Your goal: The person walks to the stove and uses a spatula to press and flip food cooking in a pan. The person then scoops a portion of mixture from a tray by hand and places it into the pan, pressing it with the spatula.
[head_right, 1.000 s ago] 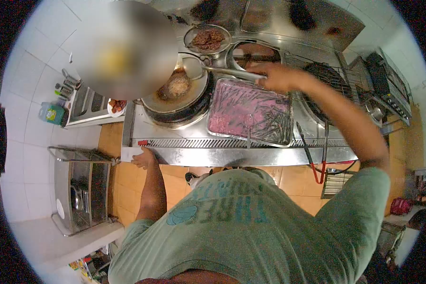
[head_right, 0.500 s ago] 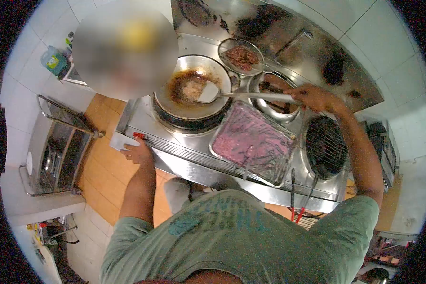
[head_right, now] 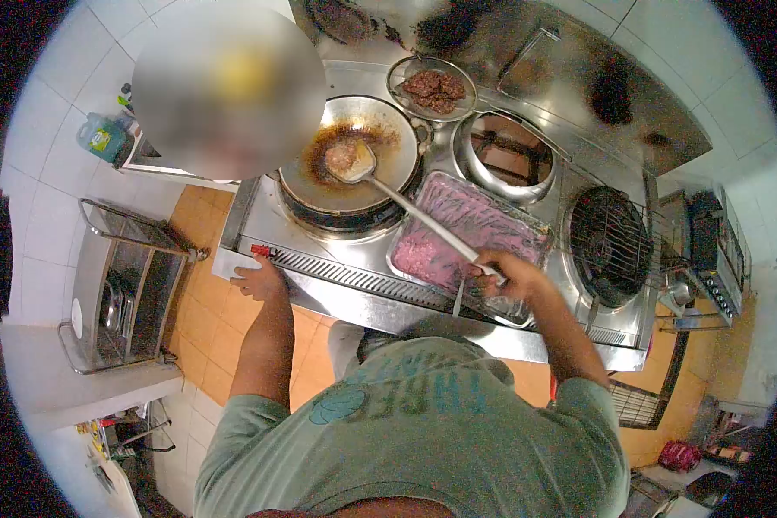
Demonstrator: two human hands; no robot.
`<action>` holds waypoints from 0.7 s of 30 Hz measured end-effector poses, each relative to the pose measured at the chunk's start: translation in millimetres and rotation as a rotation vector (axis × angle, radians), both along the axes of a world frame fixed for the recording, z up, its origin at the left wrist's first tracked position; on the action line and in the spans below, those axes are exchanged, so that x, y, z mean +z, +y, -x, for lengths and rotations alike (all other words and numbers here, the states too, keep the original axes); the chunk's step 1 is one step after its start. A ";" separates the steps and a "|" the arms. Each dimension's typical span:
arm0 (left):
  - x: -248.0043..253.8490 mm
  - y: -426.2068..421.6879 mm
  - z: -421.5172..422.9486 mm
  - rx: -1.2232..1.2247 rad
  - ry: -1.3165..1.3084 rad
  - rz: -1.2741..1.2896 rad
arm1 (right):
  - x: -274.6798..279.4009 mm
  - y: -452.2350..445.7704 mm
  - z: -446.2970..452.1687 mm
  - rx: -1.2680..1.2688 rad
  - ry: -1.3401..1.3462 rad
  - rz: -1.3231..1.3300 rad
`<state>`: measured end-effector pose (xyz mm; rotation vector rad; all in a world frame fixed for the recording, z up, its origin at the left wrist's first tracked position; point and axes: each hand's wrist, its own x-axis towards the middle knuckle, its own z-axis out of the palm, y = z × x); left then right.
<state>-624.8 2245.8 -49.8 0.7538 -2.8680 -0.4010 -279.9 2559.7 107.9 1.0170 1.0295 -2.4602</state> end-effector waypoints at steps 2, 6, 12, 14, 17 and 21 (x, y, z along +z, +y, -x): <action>4.1 0.5 -2.3 -0.003 0.000 -0.018 | -1.3 -23.6 3.9 -0.007 0.122 -0.029; 3.5 0.4 -0.9 -0.002 -0.012 0.005 | -8.1 -56.9 6.0 0.052 0.122 -0.357; 13.5 2.3 -5.2 -0.021 -0.035 -0.029 | 0.8 -89.3 7.6 0.159 0.064 -0.817; 14.2 2.7 -6.9 -0.022 -0.027 -0.041 | 5.2 -91.6 7.3 0.162 0.065 -0.895; 10.1 3.6 -4.3 -0.016 -0.017 -0.029 | 13.1 -91.0 5.7 0.143 0.055 -0.847; 8.6 2.1 -3.6 -0.017 0.002 -0.035 | 13.7 -85.4 4.9 0.155 0.054 -0.814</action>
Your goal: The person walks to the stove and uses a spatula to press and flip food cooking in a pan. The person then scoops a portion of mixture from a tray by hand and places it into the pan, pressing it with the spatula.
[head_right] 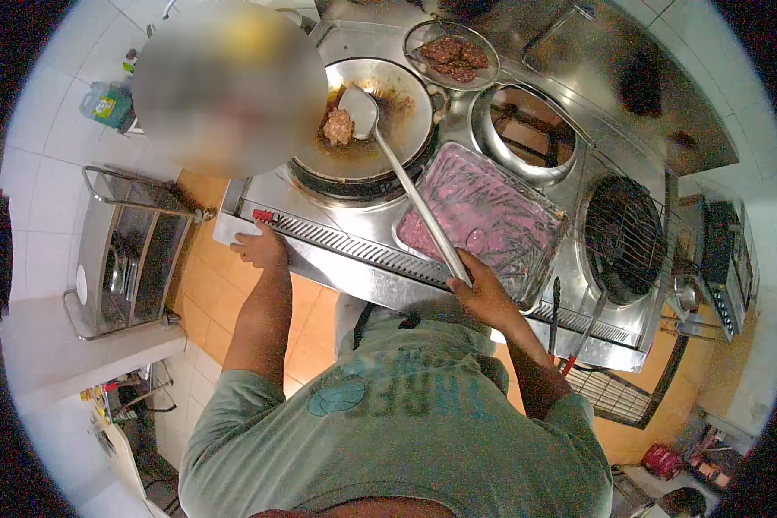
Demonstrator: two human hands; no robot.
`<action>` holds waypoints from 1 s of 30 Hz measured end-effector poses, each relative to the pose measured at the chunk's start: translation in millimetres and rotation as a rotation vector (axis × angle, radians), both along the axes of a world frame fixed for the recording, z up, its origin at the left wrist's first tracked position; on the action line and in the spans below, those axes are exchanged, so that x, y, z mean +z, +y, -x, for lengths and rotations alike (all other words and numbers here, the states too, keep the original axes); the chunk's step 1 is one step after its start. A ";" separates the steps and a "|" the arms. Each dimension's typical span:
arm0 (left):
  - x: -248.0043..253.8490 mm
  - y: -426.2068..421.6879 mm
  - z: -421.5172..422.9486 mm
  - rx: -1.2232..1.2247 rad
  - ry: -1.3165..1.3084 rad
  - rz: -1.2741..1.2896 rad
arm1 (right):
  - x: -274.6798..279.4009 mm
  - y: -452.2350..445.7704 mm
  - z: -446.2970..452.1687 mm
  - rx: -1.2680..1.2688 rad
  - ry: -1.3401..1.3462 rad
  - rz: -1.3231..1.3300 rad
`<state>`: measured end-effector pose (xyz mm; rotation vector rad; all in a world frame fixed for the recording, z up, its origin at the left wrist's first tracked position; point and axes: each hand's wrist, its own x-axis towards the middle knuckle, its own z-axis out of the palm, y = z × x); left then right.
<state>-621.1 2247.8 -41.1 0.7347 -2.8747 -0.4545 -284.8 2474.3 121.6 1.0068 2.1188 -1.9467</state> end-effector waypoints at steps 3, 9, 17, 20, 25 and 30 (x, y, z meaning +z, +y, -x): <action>-6.3 -0.5 1.4 -0.006 0.026 0.009 | -4.3 2.8 -2.0 0.021 0.042 -0.043; -3.5 2.8 0.5 0.006 0.029 0.026 | 14.9 1.7 -11.8 0.036 -0.009 -0.066; -8.4 -0.9 2.6 -0.008 0.039 0.038 | 33.5 2.4 -23.6 0.079 0.064 -0.116; -8.7 -0.5 2.2 -0.007 0.038 0.034 | 30.3 5.5 -25.0 0.107 0.054 -0.102; -2.6 0.5 0.9 -0.008 0.025 0.013 | 39.5 10.8 -22.9 0.034 -0.011 -0.048; -13.1 -2.2 4.2 0.005 0.081 0.003 | 46.0 28.9 -9.3 -0.058 0.012 0.034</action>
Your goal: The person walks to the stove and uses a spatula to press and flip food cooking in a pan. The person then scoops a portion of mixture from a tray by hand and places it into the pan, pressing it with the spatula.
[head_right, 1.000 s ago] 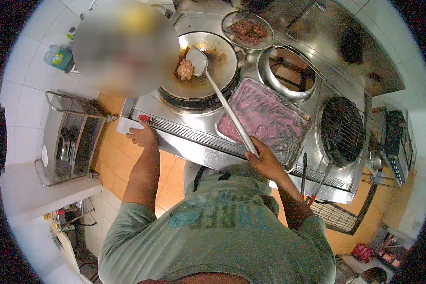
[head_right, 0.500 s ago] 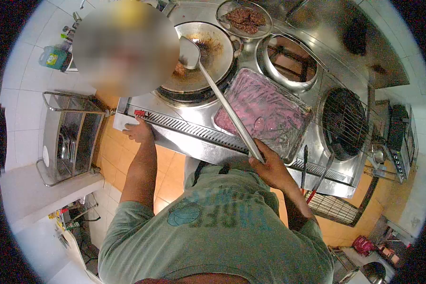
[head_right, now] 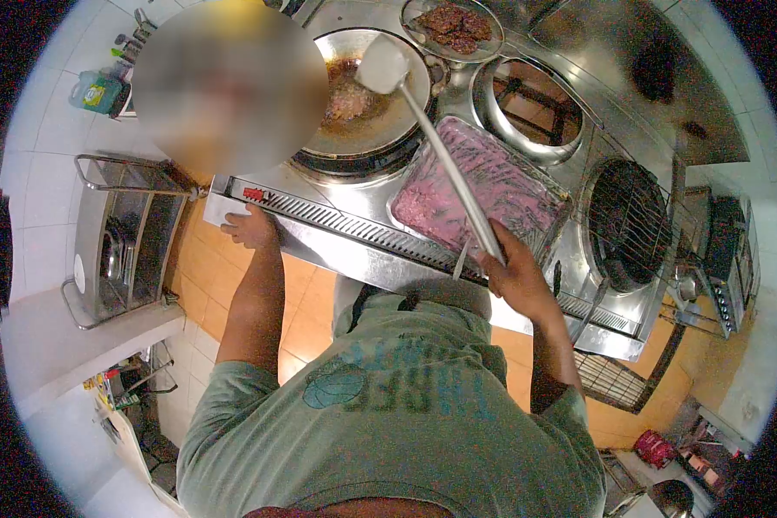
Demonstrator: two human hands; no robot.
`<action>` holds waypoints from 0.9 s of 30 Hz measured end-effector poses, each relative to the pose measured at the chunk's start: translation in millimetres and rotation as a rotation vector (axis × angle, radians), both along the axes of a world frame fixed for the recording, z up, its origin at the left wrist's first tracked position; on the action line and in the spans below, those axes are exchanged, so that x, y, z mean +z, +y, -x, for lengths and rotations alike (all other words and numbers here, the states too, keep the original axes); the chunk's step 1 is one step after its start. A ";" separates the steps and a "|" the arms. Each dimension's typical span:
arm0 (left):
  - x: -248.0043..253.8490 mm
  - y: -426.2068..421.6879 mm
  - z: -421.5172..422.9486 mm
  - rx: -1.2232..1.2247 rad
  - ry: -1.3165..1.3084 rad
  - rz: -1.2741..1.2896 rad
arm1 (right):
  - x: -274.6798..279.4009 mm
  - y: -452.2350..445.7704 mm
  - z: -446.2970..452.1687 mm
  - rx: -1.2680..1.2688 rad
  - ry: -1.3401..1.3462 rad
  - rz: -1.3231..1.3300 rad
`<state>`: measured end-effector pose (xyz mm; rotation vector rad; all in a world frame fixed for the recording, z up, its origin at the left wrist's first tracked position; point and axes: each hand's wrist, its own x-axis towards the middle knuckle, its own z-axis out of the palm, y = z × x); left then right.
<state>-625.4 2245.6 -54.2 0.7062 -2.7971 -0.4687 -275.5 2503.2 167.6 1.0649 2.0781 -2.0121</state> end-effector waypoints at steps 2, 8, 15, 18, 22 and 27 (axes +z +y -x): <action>-2.0 -1.9 -0.1 -0.011 0.020 -0.016 | -6.7 7.1 7.4 -0.026 -0.035 -0.064; 9.3 -1.0 -4.0 -0.036 -0.042 -0.042 | -21.5 24.0 17.1 -0.004 -0.049 -0.047; 2.1 -3.2 -1.0 -0.025 -0.018 -0.027 | -18.6 34.6 13.9 0.050 -0.041 0.122; -2.4 -2.7 0.6 -0.011 -0.011 -0.022 | -13.9 35.5 14.9 0.015 -0.050 0.245; 2.9 -2.7 -1.2 -0.025 -0.012 -0.003 | -6.3 46.6 7.9 0.004 -0.085 0.330; -0.5 -3.0 -0.2 -0.024 -0.003 -0.001 | 25.5 60.4 10.6 0.043 -0.169 0.250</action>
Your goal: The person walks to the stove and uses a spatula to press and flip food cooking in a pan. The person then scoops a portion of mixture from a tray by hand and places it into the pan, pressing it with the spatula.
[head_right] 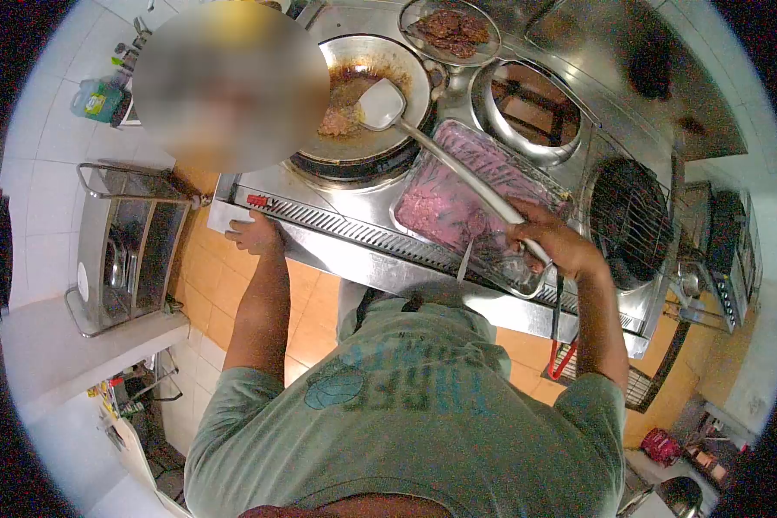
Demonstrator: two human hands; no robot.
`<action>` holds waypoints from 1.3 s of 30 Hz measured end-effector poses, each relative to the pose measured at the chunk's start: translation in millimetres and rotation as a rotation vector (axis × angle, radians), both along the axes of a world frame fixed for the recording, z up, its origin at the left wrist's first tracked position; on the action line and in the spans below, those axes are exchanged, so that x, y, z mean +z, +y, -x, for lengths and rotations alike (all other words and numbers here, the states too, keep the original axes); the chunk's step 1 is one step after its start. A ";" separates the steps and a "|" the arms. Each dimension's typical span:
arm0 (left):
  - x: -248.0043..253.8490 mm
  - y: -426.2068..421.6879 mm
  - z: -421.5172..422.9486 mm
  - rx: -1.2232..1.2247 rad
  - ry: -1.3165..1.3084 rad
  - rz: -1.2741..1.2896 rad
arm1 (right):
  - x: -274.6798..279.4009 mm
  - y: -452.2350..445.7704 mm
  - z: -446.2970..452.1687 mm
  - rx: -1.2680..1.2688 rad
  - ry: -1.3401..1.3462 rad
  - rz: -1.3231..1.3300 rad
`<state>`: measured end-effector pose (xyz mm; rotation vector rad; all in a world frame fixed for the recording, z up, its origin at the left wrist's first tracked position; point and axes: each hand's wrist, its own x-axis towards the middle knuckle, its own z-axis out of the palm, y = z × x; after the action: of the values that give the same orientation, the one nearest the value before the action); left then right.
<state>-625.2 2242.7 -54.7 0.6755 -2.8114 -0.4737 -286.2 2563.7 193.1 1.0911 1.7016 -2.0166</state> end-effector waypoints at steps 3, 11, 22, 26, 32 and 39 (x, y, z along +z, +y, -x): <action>5.3 1.2 -1.3 -0.003 -0.026 -0.030 | 19.1 12.6 7.0 0.110 0.009 -0.102; 2.9 0.4 -0.1 0.013 -0.012 -0.019 | 72.3 67.4 27.7 0.314 -0.129 -0.194; 9.1 3.5 -3.9 0.004 -0.039 -0.023 | 15.7 84.9 48.4 0.228 -0.009 -0.024; 1.8 0.7 -1.5 0.001 -0.010 -0.019 | -28.3 65.0 34.9 0.179 0.094 0.058; 4.2 3.8 -2.2 0.010 -0.028 -0.014 | -59.0 35.2 21.9 0.154 0.215 0.046; 4.1 2.2 -1.5 0.012 -0.051 -0.021 | -70.7 -2.0 29.0 0.053 0.265 -0.005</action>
<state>-623.7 2244.9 -50.6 0.7175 -2.8521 -0.4911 -315.2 2561.7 122.3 0.7992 1.8388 -2.2040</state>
